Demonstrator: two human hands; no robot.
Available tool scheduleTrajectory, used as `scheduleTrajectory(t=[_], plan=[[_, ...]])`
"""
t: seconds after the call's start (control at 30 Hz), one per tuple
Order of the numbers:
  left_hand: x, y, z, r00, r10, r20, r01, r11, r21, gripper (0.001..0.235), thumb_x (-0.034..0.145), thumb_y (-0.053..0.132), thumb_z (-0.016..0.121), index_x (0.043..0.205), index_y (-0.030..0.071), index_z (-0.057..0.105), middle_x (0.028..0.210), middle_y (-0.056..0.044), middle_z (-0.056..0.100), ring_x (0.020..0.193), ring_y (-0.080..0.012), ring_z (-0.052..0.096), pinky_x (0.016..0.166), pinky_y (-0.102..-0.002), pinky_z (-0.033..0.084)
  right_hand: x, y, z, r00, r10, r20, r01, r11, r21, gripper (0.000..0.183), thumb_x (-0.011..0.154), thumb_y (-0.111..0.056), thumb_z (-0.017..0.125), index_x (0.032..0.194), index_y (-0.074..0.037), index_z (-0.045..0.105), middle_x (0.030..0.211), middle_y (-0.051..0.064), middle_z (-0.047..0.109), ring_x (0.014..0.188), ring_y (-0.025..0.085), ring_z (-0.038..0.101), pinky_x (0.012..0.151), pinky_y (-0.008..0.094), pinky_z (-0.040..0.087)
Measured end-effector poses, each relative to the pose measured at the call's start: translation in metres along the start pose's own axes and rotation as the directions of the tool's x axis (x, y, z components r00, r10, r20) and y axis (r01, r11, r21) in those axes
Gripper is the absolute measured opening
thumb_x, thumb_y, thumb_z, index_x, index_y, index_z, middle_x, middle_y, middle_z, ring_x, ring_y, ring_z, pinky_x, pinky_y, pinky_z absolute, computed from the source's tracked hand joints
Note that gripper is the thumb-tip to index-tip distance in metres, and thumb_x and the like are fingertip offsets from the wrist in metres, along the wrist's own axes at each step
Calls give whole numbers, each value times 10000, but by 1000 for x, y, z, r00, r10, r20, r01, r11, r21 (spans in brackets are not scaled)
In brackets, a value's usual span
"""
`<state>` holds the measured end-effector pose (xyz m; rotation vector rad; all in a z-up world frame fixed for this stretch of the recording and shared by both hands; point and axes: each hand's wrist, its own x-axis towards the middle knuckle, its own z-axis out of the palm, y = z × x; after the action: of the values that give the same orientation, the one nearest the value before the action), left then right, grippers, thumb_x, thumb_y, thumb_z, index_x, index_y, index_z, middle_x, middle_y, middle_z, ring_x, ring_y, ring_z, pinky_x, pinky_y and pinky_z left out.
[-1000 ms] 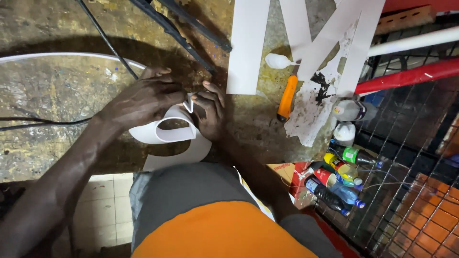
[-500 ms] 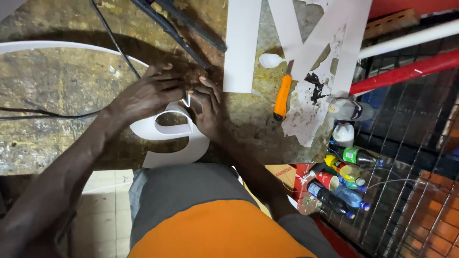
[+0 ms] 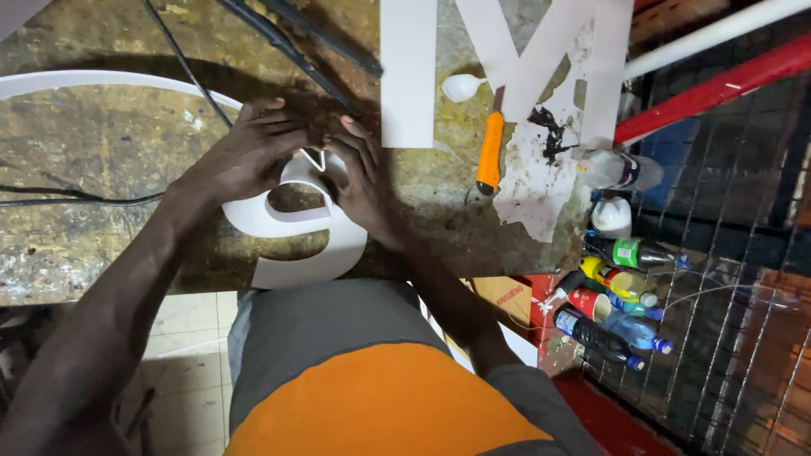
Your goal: Gluing plastic side strips onto the edges of flat sign letters to create 3D channel letters.
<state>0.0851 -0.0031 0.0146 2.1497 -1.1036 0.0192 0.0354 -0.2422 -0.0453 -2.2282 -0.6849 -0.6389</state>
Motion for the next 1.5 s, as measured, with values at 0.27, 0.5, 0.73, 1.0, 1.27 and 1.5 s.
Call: scheduleTrajectory(t=[0.27, 0.5, 0.73, 1.0, 1.27, 1.5], plan=[[-23, -36, 31, 1000, 5, 17, -6, 999, 46, 193, 972, 90, 760, 1078, 190, 632, 1019, -17, 665, 1092, -294, 692, 1117, -507, 405, -12, -27, -17, 996, 45, -81, -61, 975, -211, 424, 1015, -283, 867, 1351, -68, 723, 1480, 112, 682, 1471, 390, 657, 1250, 471, 568], [-28, -28, 50, 1000, -1, -21, 3, 995, 102, 200, 970, 93, 748, 1111, 214, 673, 1012, 6, 635, 1049, -268, 650, 1029, -463, 397, 2, -24, -31, 993, 118, -28, -120, 985, -121, 438, 991, -207, 906, 1355, -48, 719, 1361, 107, 701, 1330, 400, 726, 1164, 485, 622], [-57, -17, 100, 980, -127, -151, 148, 979, 138, 406, 793, 134, 803, 1182, 217, 719, 1172, -14, 710, 1131, -296, 662, 963, -480, 408, 12, -1, -55, 955, 225, 193, -282, 890, 358, 123, 1089, -37, 739, 1179, -7, 818, 1165, 139, 789, 1156, 396, 796, 1050, 526, 625], [-45, -5, 100, 891, -89, -446, 120, 992, 42, 175, 1056, 3, 755, 1195, 75, 833, 1240, -184, 677, 1490, -515, 598, 1208, -629, 446, 3, -6, -25, 803, 521, 290, -596, 679, 428, 129, 1071, -105, 810, 1147, -8, 848, 989, 146, 836, 924, 279, 833, 903, 430, 666], [-64, -17, 139, 871, -7, -491, 45, 997, 65, 118, 1130, 118, 741, 1206, 149, 826, 1222, -102, 763, 1308, -405, 744, 1109, -557, 592, -4, -3, -23, 703, 659, 265, -696, 565, 443, 117, 1018, -92, 855, 1072, 3, 815, 929, 126, 796, 893, 189, 787, 872, 376, 643], [-54, -3, 120, 860, -30, -510, 105, 987, 119, 52, 1103, 140, 815, 1127, 170, 851, 1212, -81, 794, 1269, -348, 774, 1103, -495, 606, -1, -9, -31, 591, 741, 317, -791, 457, 406, 227, 1000, -90, 862, 894, 2, 684, 960, 146, 805, 944, 182, 769, 874, 355, 632]])
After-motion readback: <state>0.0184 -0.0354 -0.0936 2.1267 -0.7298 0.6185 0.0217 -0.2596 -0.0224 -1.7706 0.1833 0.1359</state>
